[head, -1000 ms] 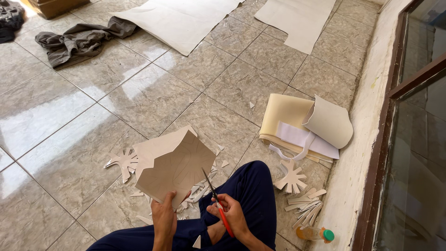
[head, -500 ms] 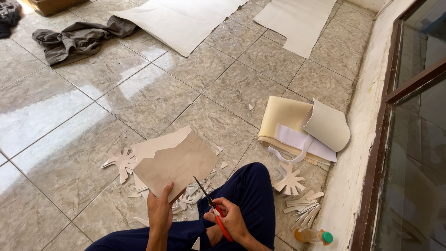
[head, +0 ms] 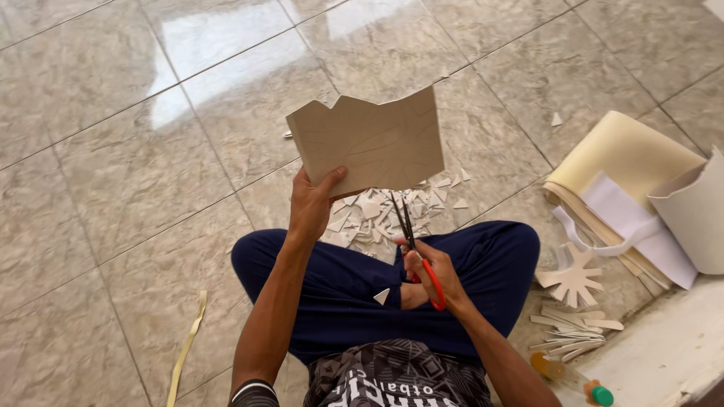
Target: The person sits cross-legged on a tiled floor and cuts decorative shapes out of thin beige sheets with red-handled scissors, following drawn guide lines. They rotate and reposition each sheet while cutting, set finished cutouts aside, and pick up new sheets to continue cutting.
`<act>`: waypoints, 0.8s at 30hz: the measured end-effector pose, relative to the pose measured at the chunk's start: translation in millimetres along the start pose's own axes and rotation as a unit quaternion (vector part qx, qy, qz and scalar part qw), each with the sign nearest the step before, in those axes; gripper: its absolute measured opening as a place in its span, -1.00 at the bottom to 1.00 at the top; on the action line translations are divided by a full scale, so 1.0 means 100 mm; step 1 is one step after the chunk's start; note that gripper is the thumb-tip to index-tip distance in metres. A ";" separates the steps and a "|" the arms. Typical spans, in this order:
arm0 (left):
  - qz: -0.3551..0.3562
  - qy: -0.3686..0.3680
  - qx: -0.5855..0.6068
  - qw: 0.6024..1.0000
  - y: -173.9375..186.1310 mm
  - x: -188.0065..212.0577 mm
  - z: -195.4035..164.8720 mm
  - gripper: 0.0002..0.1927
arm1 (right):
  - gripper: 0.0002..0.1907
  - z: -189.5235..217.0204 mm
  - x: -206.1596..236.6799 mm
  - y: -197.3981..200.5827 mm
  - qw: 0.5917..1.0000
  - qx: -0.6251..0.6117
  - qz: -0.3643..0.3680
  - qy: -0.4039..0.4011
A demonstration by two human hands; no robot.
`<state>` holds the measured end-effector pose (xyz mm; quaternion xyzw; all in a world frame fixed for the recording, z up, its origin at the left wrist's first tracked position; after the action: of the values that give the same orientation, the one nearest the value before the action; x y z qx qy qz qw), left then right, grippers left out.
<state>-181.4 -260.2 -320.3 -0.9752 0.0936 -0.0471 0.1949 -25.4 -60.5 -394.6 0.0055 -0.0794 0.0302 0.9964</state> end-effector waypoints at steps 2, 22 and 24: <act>0.007 0.005 0.008 1.000 0.06 0.08 -0.07 -0.66 | -0.36 0.12 -0.03 -0.09 1.000 -0.013 0.016 0.011; 0.003 0.109 -0.066 0.992 0.24 0.22 0.15 -0.56 | -0.60 0.30 -0.16 -0.26 0.996 0.094 0.000 0.002; 0.001 0.060 -0.018 0.998 0.32 0.12 0.08 -0.58 | -0.63 0.23 -0.12 -0.33 0.998 0.030 0.037 -0.034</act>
<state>-173.9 -288.4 -339.1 -0.9738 0.1070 -0.1035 0.1718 -39.0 -94.2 -373.9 0.0338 -0.1129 0.0696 0.9906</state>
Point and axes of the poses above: each hand's wrist, its own x-axis away from the middle knuckle, its own y-axis out of the back of the hand, z = x × y, the point moved 7 cm from there along -x, towards the middle knuckle, and after that the axes turned 5 degrees about -x, right-handed, at the moved point
